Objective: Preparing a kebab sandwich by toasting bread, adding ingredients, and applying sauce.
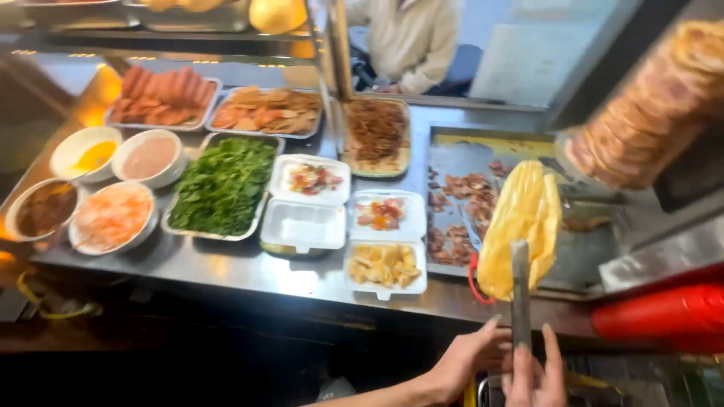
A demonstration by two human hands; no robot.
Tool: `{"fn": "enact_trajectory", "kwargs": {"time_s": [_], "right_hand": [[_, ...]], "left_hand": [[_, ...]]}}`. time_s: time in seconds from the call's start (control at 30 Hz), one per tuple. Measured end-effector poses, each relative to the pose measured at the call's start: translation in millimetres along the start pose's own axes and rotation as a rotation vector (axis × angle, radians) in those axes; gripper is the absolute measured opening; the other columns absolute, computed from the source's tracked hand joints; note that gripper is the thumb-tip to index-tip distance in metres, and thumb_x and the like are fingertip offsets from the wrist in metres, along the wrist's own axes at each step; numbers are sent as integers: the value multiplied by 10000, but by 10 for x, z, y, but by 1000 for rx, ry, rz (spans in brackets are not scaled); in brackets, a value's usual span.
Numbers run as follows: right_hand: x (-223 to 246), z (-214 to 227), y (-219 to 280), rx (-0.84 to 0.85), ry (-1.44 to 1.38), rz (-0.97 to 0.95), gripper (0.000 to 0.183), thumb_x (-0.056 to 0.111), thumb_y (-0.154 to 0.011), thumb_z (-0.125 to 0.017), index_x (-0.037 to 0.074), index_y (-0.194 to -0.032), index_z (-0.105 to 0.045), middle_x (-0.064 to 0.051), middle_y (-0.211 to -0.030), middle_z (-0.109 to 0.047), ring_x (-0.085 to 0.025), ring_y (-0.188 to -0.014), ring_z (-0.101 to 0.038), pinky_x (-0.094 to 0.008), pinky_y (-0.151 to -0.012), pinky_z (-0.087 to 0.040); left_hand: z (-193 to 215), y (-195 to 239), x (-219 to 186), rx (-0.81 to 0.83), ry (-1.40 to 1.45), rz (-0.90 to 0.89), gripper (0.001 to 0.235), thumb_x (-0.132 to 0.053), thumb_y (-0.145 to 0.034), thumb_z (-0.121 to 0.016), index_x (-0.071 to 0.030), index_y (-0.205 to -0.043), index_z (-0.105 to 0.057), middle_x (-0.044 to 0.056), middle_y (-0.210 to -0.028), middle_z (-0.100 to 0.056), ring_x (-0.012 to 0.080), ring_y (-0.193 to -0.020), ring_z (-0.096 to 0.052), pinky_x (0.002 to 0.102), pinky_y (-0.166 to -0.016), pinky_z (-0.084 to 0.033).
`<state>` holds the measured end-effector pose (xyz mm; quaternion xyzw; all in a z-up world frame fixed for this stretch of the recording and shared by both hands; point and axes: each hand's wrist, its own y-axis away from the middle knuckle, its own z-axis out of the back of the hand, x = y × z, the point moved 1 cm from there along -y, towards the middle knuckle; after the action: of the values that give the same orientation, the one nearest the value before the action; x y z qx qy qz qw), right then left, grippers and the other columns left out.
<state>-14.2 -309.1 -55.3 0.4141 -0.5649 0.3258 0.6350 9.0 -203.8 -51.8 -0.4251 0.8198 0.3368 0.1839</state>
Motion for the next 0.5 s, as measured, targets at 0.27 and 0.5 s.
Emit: {"fn": "enact_trajectory", "kwargs": {"time_s": [0.27,0.5], "right_hand": [[624,-1708,90,354,169,449,583,174,-1058,-435,36,-1601,-272,-235,-1542,-399,-269,-1332,-465,-380,-1089,-392],[726,-1738,-235,647,667,44,554,255,-995,-507,141,-1537,-520,-99,-1169,-816,-204,-1051,-777,-326,-931,-586]], "left_hand": [[342,544,-1589,-362,-200,-516,229,-280,-942,-748,-93,-1074,-748,-28,-901,-720,8,-818,-603,176,-743,-528],[1333,1196,-2168,-525,-158,-551,434,-266,-905,-738,3,-1246,-753,111,-846,-752,160,-638,-717,291,-636,-662]]}}
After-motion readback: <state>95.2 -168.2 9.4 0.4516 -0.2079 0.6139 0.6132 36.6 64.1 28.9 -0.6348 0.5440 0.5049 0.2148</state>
